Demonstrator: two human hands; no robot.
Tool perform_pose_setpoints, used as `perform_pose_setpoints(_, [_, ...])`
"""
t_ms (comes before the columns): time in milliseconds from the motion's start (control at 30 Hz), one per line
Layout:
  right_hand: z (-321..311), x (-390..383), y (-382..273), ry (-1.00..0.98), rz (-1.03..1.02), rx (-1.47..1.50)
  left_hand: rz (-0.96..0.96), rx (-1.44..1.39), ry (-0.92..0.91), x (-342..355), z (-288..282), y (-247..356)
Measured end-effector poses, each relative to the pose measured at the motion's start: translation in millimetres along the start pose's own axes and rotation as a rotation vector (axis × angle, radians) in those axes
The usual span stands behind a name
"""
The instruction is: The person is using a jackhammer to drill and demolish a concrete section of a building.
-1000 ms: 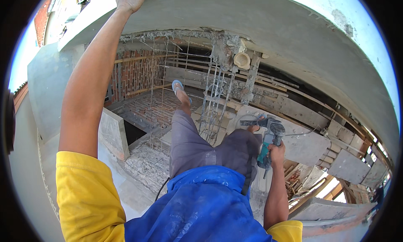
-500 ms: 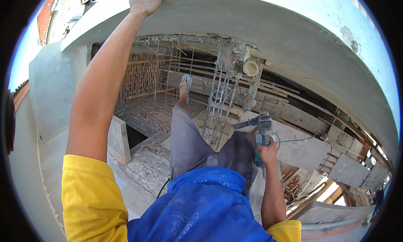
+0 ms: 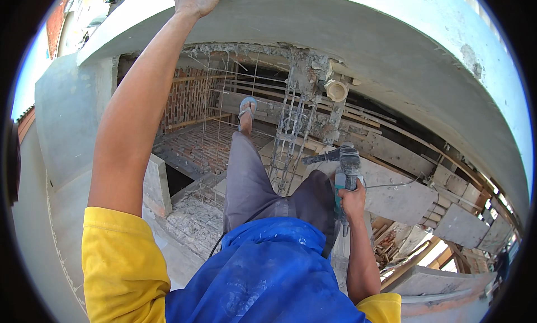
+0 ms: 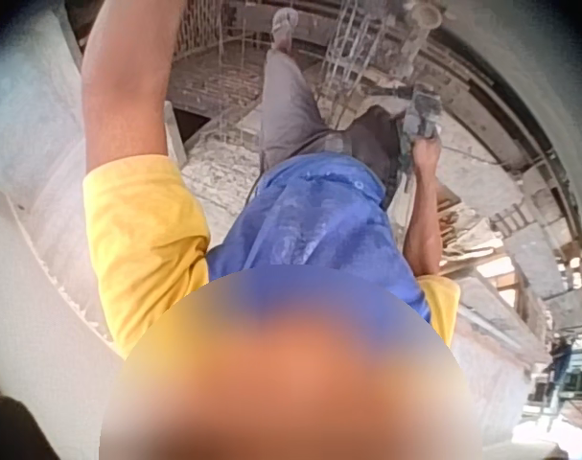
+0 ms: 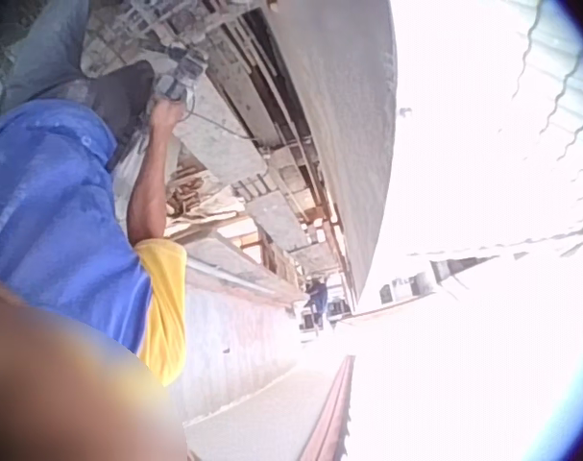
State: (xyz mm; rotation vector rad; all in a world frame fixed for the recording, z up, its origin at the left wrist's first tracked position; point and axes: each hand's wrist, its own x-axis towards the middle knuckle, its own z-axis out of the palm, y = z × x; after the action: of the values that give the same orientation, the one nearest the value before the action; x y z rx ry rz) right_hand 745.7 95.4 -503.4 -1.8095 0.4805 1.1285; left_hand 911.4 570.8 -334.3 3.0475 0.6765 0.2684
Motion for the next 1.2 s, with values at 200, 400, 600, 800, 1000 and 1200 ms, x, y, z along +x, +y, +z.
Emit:
perform_pose_setpoints(200, [-1.2, 4.4, 2.4, -0.032, 0.013, -0.005, 0.021, -0.018, 0.043, 4.0, 1.1, 0.0])
perform_pose_setpoints(400, [0.4, 2.3, -3.2, -0.028, 0.015, -0.052, 0.025, -0.021, 0.042, 0.7, 1.0, -5.7])
perform_pose_setpoints(600, [-3.1, 3.1, -0.4, 0.036, -0.001, -0.075, 0.026, -0.028, 0.054, 0.1, 3.4, -5.4])
perform_pose_setpoints(800, [-4.2, -1.3, -1.5, 0.019, 0.014, -0.084, 0.019, -0.009, 0.069, 1.5, 2.8, -4.7])
perform_pose_setpoints(1000, [2.2, -1.8, 0.1, 0.008, 0.006, -0.105, 0.014, -0.025, 0.054, 4.1, 2.6, -3.8])
perform_pose_setpoints(1200, [9.0, -9.0, -7.8, -0.004, 0.03, -0.03, 0.019, -0.036, 0.06, 1.3, 0.5, -6.1])
